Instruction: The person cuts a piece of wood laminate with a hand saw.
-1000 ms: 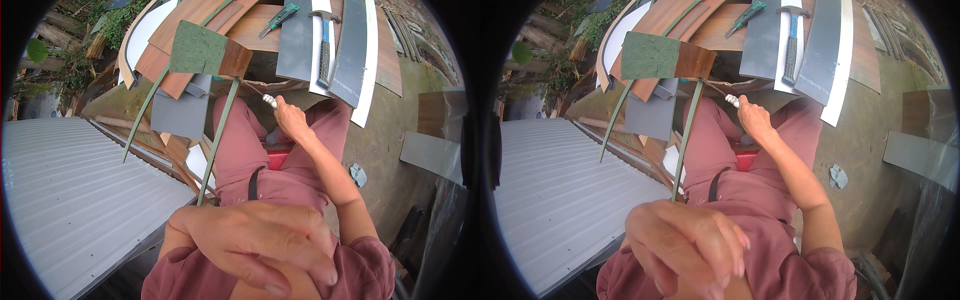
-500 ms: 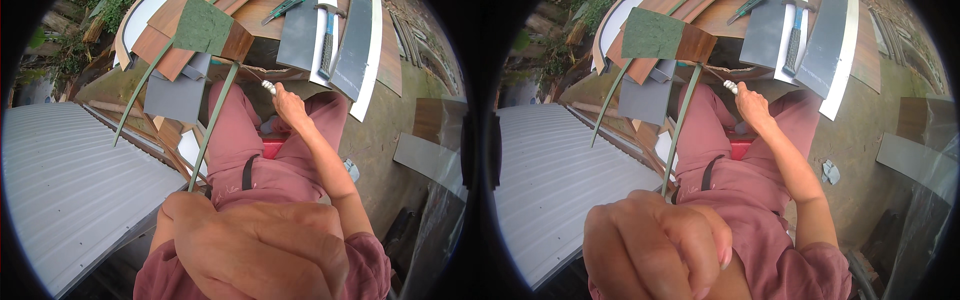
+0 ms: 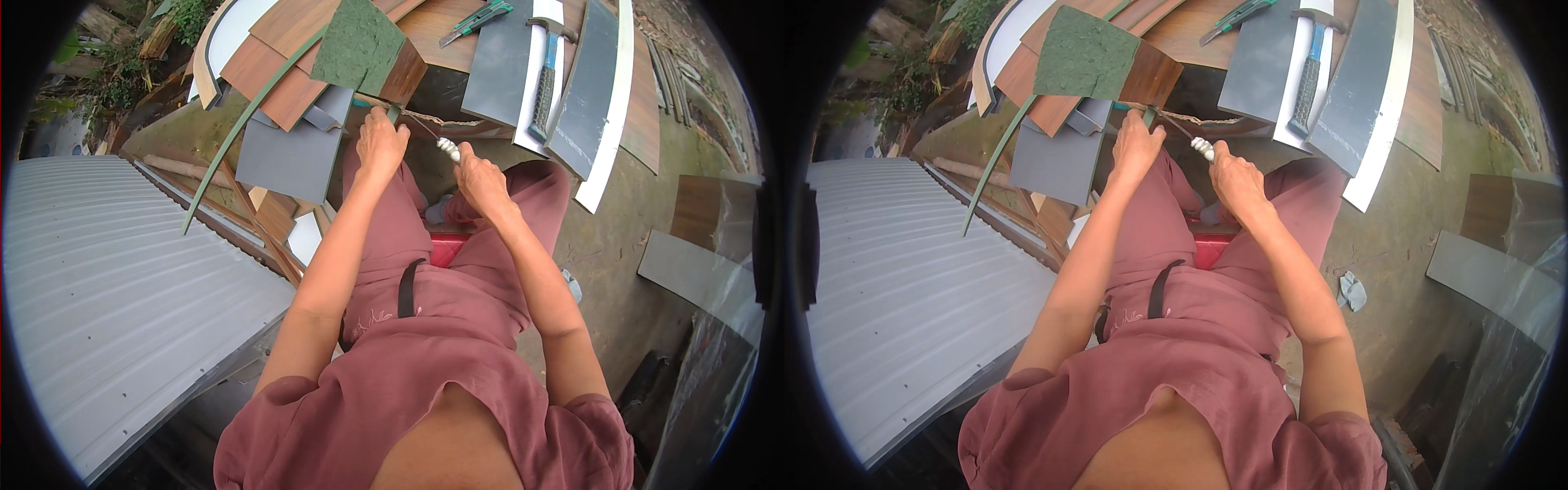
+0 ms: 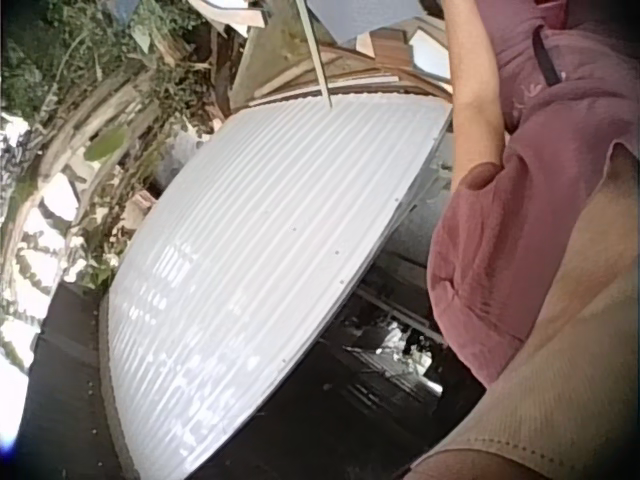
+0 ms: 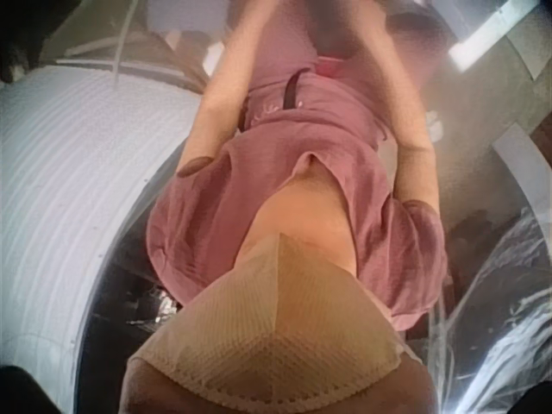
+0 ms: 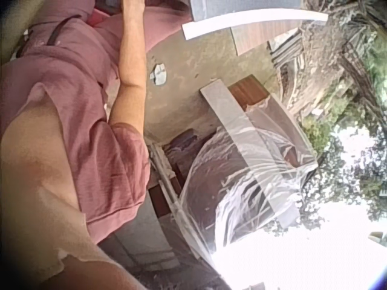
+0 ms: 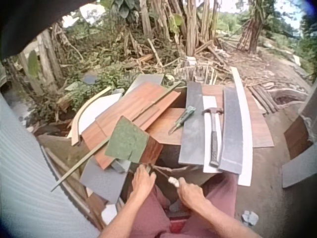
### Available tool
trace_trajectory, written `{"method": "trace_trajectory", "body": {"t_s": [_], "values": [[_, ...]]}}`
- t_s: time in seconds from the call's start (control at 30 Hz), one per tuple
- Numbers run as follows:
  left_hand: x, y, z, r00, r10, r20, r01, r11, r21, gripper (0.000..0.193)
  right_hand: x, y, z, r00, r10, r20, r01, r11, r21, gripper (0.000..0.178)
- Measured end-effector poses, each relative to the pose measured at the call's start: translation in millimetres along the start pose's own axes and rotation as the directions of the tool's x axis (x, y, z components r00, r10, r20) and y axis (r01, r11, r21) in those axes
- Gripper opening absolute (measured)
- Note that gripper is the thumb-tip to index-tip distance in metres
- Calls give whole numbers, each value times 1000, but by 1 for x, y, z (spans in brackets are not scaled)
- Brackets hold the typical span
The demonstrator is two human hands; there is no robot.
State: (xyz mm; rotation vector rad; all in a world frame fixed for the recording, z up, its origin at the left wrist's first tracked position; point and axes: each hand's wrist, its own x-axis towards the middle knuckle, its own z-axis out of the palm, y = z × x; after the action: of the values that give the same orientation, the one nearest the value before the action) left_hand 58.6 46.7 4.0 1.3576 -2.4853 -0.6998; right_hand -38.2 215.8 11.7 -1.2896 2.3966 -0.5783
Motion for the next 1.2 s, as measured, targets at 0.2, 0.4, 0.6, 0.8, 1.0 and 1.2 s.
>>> {"method": "trace_trajectory", "body": {"t_s": [0.2,0.4,0.6,0.8,1.0,1.2], "values": [[10,2,15,990,-130,-59,130,991,-2,30,-13,0,-20,996,58,67,-53,996,-68,16],[10,5,17,989,-115,-96,115,993,-2,31,32,-18,-3,998,-51,-36,49,998,-44,14],[9,2,16,987,-139,-77,139,990,-9,29,-5,2,-15,995,43,85,-33,992,-119,14],[7,6,15,987,-112,-114,115,993,15,27,4,-3,-8,999,-52,-16,50,994,-93,13],[8,0,21,990,-95,-107,94,996,-14,28,25,-12,5,995,-83,-58,78,993,-87,13],[5,6,15,987,-100,-122,102,995,13,28,-19,15,-15,998,43,51,-37,992,-119,15]]}}
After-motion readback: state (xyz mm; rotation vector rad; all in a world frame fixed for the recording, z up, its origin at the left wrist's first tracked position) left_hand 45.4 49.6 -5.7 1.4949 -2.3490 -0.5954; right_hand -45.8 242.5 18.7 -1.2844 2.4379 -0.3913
